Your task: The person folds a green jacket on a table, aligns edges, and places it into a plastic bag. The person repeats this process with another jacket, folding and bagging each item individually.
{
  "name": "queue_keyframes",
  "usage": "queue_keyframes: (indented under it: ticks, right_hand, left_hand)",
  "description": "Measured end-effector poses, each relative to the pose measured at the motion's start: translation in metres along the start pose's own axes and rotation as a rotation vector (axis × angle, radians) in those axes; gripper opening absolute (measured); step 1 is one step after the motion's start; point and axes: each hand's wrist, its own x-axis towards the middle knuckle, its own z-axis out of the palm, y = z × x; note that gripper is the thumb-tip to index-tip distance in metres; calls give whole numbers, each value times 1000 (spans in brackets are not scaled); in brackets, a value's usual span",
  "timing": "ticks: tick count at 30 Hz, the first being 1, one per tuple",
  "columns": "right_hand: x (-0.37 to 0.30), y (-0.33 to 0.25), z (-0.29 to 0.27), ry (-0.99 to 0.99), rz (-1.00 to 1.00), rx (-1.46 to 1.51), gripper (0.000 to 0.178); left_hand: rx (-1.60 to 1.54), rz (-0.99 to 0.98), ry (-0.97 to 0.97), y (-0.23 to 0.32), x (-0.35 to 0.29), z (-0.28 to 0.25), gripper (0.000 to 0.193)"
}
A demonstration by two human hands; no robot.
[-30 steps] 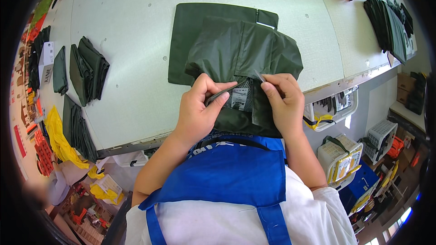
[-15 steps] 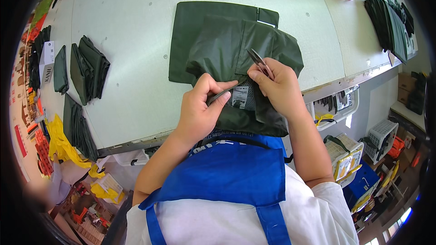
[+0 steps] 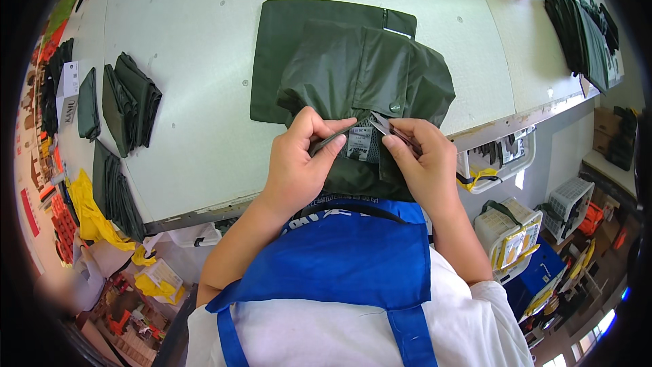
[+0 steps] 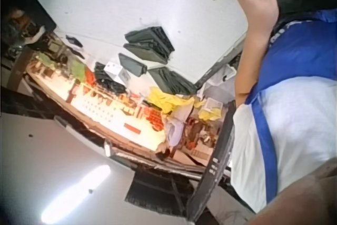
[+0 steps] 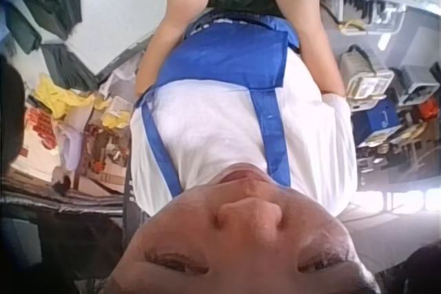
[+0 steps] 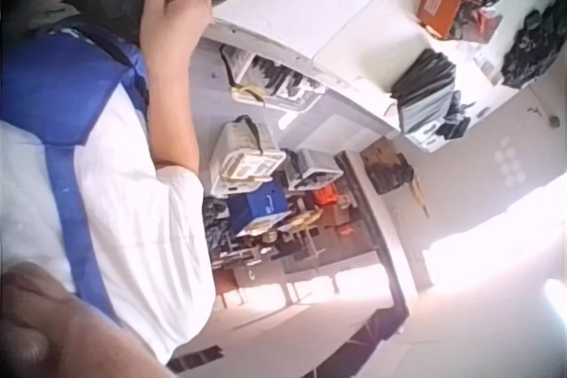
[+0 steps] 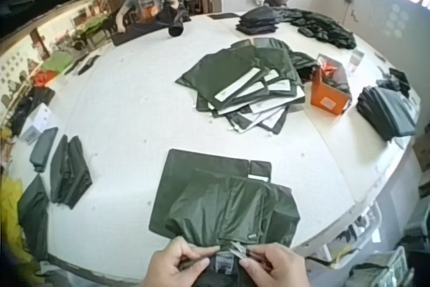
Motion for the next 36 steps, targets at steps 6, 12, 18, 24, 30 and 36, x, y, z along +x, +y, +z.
queue_keyframes:
  ticks: [6,12,18,24,30,36]
  right_hand:
    - [6,2,2,-7,13,-24,19]
    - [9,9,-11,185,16,112,14]
    - [85,144,-65,559,110,-244,32]
    - [47,87,-42,482,-198,-317,37]
    - [-36,-3,-14,-418,-394,3,36]
    - [-36,13,14,-204,-504,-561,40]
  left_hand:
    - [145,26,-64,3,-3,-2,16]
    - [212,78,-45,-3,-5,-4,14]
    - [443,150,-19,13,-11,-6,11]
    - [460,103,36,14,-15,-15,10]
    - [102,54,153,0,-11,-16,21]
    - [145,159,155,0,-5,-30,23]
